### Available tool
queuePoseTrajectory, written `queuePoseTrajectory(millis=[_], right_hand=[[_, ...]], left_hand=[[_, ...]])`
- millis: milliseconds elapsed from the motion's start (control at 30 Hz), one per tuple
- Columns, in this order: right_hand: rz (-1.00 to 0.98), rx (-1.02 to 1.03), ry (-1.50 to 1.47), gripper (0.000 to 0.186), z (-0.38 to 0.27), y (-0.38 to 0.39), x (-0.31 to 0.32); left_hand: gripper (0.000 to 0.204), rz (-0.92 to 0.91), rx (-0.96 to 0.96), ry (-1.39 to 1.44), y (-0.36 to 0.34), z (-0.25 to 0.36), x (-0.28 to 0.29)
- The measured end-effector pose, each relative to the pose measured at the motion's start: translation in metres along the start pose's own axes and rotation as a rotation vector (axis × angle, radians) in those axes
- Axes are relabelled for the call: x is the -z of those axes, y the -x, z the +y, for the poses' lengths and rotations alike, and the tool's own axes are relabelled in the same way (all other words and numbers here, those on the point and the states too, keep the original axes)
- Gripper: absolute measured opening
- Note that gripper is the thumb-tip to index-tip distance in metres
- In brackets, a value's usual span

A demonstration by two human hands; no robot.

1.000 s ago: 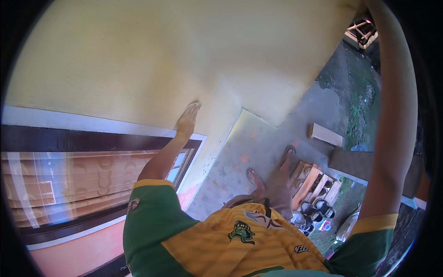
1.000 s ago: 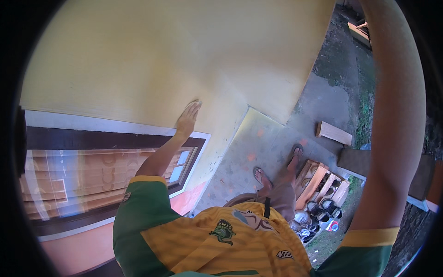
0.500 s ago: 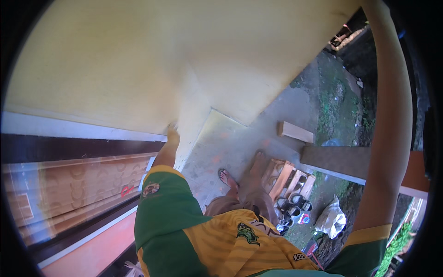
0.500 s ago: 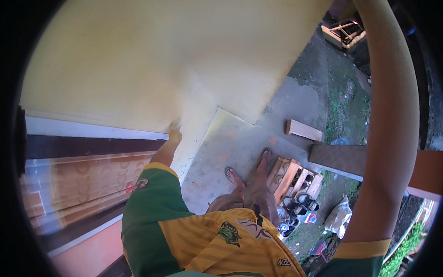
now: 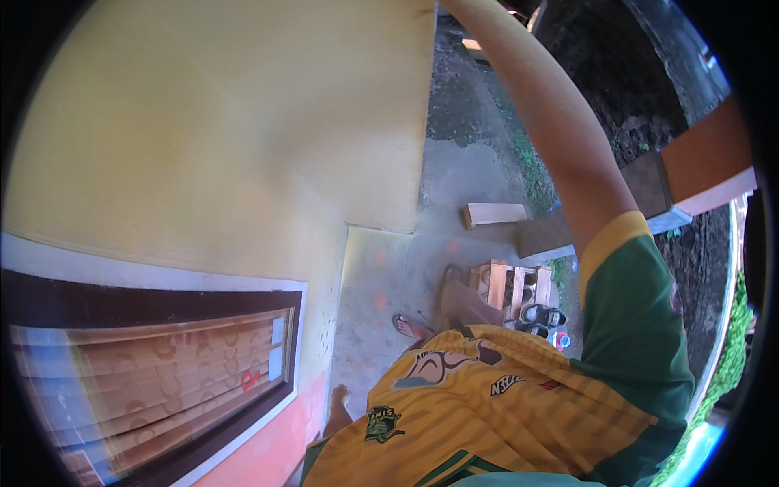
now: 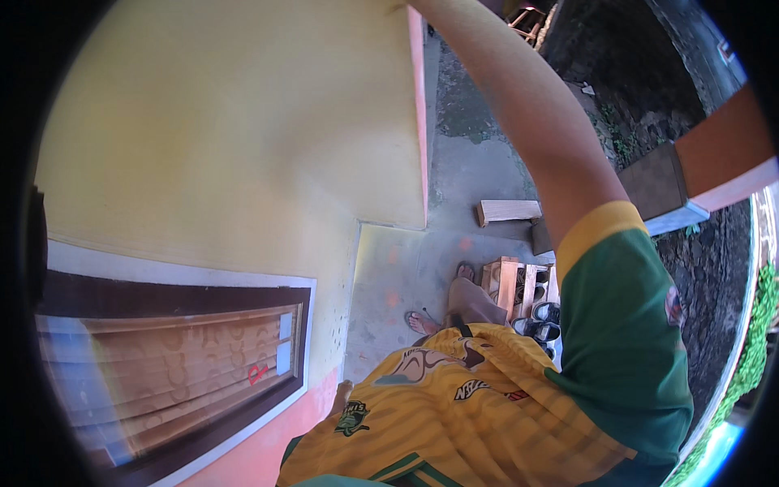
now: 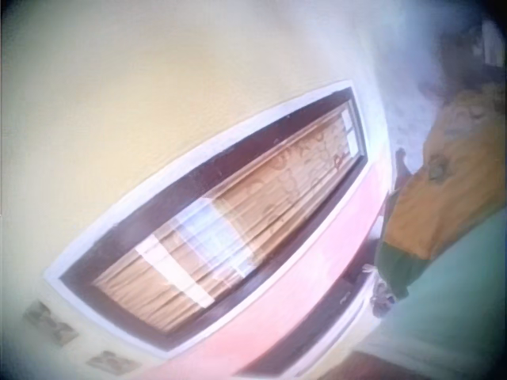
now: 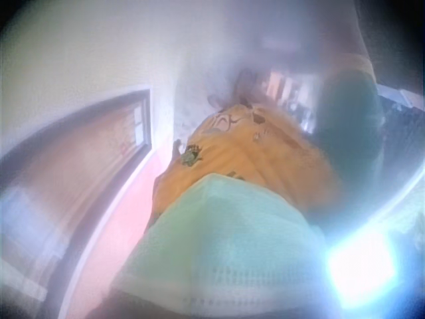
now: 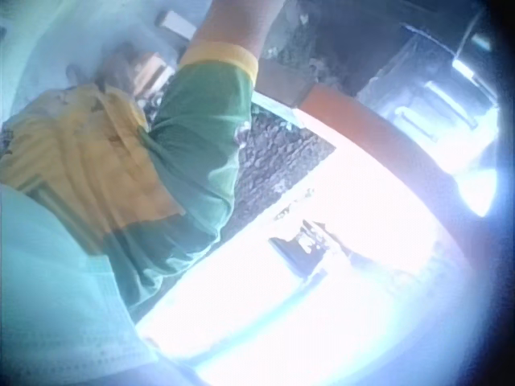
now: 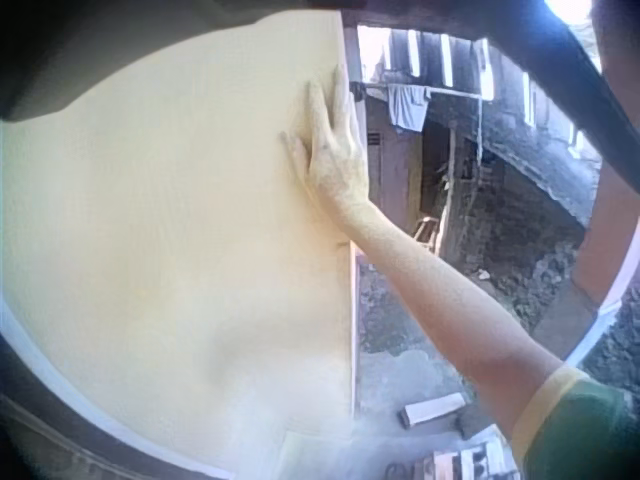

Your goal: The person smooths a freshly plastered wall using a small handheld tool, working in circular and linear motions across the surface. They move along the wall, occasionally stepping back to reposition, and continue smoothing different sections.

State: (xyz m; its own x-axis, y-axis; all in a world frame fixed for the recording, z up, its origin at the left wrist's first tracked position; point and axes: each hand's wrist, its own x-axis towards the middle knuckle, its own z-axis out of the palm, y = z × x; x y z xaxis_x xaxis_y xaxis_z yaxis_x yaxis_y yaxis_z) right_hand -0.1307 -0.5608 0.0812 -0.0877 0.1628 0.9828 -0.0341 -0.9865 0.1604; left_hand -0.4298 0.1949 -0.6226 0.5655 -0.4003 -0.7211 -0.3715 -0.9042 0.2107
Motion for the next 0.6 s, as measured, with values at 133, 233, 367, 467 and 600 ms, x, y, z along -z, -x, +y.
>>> queuePoseTrajectory(millis=[133,233,367,467,600], right_hand=[[-0.065,0.020,-0.093,0.084,0.009,-0.005,0.010],[-0.055,-0.040,-0.403,0.088,0.015,0.002,0.021],[-0.187,-0.291,-0.772,0.081,0.051,0.033,0.055],[-0.111,-0.493,-0.692,0.057,0.113,0.133,0.073],[-0.717,-0.951,-0.598,0.054,0.161,0.401,0.114]], left_hand=[[0.039,0.069,0.168,0.266,-0.035,0.029,0.017],[0.040,0.276,0.252,0.569,-0.059,0.052,0.050],[0.046,0.413,0.176,1.233,-0.106,0.123,0.145],[0.050,0.650,-0.065,1.141,-0.087,0.235,0.291],[0.053,1.036,-0.225,1.008,-0.059,0.337,0.441]])
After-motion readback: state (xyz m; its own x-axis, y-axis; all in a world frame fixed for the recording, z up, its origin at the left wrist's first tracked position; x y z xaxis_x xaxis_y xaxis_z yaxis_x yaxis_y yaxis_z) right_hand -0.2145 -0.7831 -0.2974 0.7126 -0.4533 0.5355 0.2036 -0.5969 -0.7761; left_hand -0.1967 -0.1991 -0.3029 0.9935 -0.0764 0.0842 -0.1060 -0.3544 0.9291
